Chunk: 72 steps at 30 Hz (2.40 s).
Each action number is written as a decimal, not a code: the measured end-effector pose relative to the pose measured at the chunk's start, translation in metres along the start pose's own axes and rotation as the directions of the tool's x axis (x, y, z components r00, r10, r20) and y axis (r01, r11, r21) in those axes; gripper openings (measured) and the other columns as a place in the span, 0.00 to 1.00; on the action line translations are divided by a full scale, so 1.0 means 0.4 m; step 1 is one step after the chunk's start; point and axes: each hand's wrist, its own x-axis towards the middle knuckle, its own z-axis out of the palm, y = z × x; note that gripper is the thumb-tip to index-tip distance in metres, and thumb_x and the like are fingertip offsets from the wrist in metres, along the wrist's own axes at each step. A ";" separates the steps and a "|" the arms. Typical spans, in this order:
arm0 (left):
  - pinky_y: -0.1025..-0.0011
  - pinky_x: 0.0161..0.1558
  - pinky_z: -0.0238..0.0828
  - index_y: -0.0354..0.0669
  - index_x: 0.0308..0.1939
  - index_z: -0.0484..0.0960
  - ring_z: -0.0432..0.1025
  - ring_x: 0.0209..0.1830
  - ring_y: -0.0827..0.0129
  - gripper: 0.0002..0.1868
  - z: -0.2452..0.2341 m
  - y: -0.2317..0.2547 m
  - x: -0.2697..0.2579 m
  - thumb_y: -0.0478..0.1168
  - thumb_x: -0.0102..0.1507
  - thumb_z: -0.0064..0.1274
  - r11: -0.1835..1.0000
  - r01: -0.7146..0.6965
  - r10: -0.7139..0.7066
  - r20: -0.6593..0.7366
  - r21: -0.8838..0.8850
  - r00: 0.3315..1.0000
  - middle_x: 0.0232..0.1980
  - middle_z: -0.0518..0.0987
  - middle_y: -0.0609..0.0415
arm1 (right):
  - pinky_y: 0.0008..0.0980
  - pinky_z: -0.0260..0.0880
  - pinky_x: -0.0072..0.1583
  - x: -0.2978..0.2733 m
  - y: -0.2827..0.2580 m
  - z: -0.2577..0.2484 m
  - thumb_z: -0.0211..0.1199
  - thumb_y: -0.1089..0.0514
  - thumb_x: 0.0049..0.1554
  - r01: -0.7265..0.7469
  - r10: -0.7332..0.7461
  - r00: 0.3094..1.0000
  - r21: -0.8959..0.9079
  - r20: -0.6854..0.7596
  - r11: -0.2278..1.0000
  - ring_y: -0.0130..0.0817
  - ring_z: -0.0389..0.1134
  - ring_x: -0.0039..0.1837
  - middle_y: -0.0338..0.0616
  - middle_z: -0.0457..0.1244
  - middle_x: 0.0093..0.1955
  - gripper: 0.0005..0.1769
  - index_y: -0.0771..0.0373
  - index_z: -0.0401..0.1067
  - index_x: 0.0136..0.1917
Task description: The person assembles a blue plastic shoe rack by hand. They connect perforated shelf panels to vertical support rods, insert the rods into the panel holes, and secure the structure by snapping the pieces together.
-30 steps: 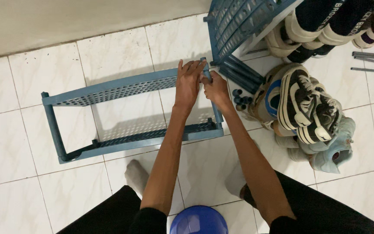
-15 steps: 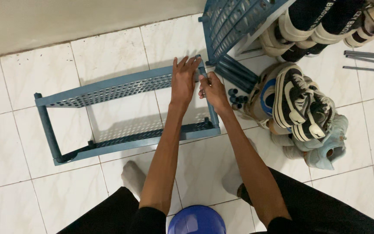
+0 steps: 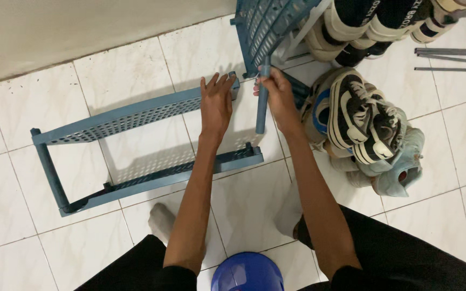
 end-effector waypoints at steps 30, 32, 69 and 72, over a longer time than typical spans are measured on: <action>0.49 0.68 0.59 0.36 0.45 0.86 0.73 0.54 0.53 0.10 0.107 0.032 0.088 0.33 0.63 0.52 0.914 -0.330 0.273 0.245 0.236 0.930 0.46 0.84 0.45 | 0.44 0.72 0.46 0.049 0.120 -0.162 0.55 0.61 0.62 -0.301 0.075 0.952 -0.856 -0.298 0.421 0.45 0.71 0.47 0.46 0.64 0.62 0.16 0.59 0.72 0.64; 0.50 0.70 0.58 0.37 0.43 0.86 0.74 0.55 0.54 0.09 0.111 0.032 0.081 0.35 0.64 0.52 0.881 -0.359 0.281 0.269 0.308 0.921 0.44 0.84 0.46 | 0.47 0.70 0.53 0.077 0.158 -0.179 0.59 0.62 0.61 -0.066 -0.165 0.980 -0.964 -0.111 0.258 0.52 0.69 0.54 0.53 0.65 0.60 0.16 0.63 0.73 0.62; 0.52 0.71 0.61 0.34 0.47 0.84 0.68 0.62 0.49 0.11 0.040 0.061 0.073 0.29 0.62 0.56 0.958 -0.287 0.284 0.076 0.023 0.956 0.52 0.79 0.43 | 0.49 0.62 0.64 -0.013 0.184 -0.133 0.69 0.59 0.61 0.107 -0.387 0.922 -0.934 -0.035 0.340 0.52 0.65 0.60 0.53 0.66 0.56 0.14 0.65 0.74 0.58; 0.56 0.65 0.66 0.32 0.54 0.81 0.65 0.67 0.47 0.14 -0.023 0.065 0.048 0.28 0.64 0.56 0.980 -0.191 0.194 0.057 -0.059 0.979 0.62 0.74 0.41 | 0.49 0.61 0.63 -0.033 0.140 -0.084 0.68 0.59 0.61 0.155 -0.427 0.904 -0.916 -0.020 0.369 0.54 0.65 0.59 0.53 0.67 0.55 0.11 0.65 0.75 0.56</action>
